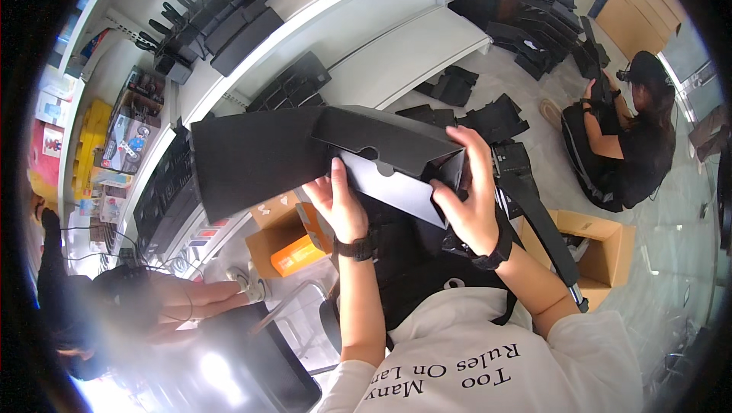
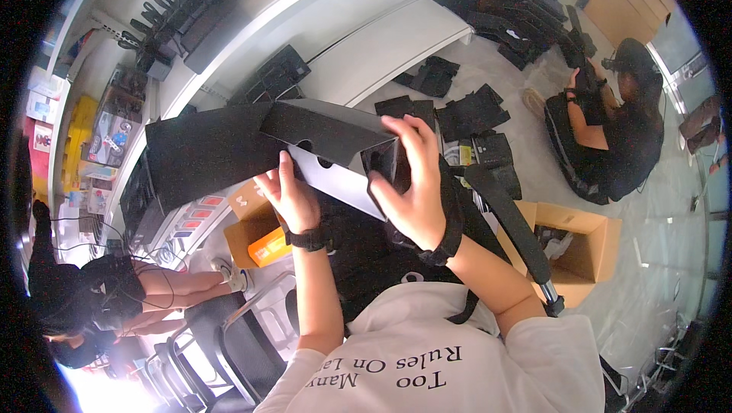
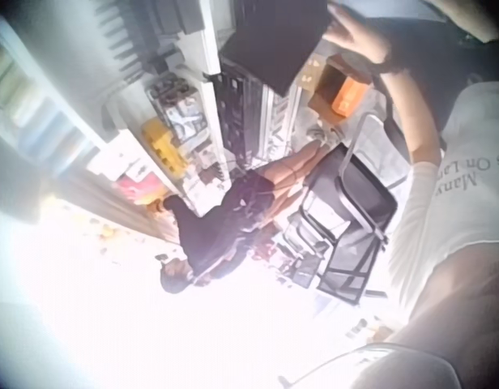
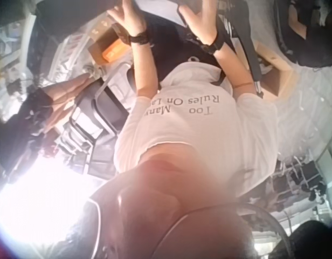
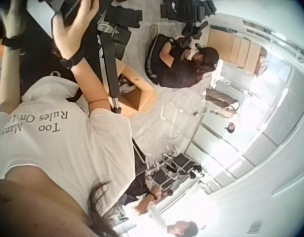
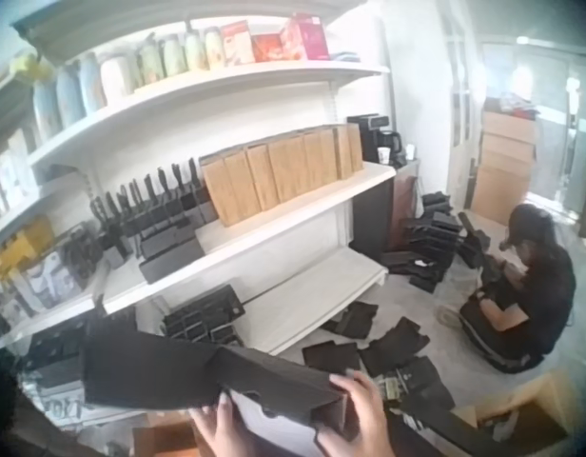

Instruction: Assembling and organizing black product boxes in a store aisle.

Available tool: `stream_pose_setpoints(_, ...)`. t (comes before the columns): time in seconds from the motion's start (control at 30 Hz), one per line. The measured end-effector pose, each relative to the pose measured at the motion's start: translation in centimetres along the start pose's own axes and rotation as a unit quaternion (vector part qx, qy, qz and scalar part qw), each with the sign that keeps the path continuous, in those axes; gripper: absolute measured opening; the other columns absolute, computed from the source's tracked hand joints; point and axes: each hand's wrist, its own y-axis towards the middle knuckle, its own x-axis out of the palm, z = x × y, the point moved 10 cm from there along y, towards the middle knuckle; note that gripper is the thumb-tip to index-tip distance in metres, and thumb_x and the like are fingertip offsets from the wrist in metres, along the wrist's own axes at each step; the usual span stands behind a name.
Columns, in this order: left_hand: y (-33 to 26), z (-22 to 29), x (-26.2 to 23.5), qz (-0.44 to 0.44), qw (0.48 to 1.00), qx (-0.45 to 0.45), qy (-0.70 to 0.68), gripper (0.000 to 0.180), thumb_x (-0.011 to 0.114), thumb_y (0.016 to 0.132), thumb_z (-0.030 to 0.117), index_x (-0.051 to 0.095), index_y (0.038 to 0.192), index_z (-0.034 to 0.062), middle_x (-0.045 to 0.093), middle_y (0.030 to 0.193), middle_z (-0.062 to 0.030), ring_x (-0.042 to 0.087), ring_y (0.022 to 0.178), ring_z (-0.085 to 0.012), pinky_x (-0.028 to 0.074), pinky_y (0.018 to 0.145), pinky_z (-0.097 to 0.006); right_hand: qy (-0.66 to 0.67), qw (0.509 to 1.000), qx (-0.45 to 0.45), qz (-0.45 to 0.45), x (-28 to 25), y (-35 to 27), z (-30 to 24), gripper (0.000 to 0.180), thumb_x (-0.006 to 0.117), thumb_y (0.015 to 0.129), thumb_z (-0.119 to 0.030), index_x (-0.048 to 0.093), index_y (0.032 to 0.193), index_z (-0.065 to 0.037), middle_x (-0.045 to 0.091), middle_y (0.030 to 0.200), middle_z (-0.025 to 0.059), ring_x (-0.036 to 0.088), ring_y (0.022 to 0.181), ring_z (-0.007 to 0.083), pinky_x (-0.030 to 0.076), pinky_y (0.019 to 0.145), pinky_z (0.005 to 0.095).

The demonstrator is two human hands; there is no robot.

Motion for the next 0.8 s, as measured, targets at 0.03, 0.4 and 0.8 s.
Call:
stream_pose_setpoints(0.03, -0.1, 0.3, -0.3, -0.001, 1.000, -0.001, 0.023, 0.032, 0.061, 0.091, 0.000, 0.056, 0.120, 0.0128, 0.063, 0.101, 0.0007, 0.058, 0.090, -0.0098, 0.046, 0.081, -0.028, 0.054, 0.998, 0.032, 0.017, -0.4, 0.1, 0.9, 0.065, 0.067, 0.069, -0.002, 0.050, 0.132, -0.007, 0.043, 0.132, 0.0166, 0.044, 0.124, 0.0325, 0.033, 0.108, 0.0396)
stream_pose_setpoints(0.4, -1.0, -2.0, -3.1, 0.107, 0.973, -0.188, 0.075, 0.028, 0.076, 0.085, 0.021, 0.066, 0.107, 0.0084, 0.064, 0.093, 0.0029, 0.051, 0.067, -0.0043, 0.037, 0.055, -0.020, -0.020, 0.996, -0.042, -0.074, 0.0, 1.1, -0.4, 0.056, 0.074, 0.075, -0.010, 0.056, 0.128, -0.010, 0.036, 0.137, 0.0194, 0.042, 0.124, 0.0334, 0.037, 0.104, 0.0413)
stream_pose_setpoints(0.8, -2.3, 4.9, 0.5, 0.099, 0.932, 0.132, 0.322, 0.035, 0.076, 0.083, 0.010, 0.063, 0.109, -0.0099, 0.067, 0.113, -0.0163, 0.065, 0.095, -0.0249, 0.051, 0.089, -0.034, 0.178, 0.951, 0.237, -0.084, 0.5, -0.5, 6.4, 0.042, 0.074, 0.086, -0.022, 0.048, 0.115, -0.006, 0.052, 0.105, 0.0057, 0.052, 0.098, 0.0129, 0.043, 0.088, 0.0260)
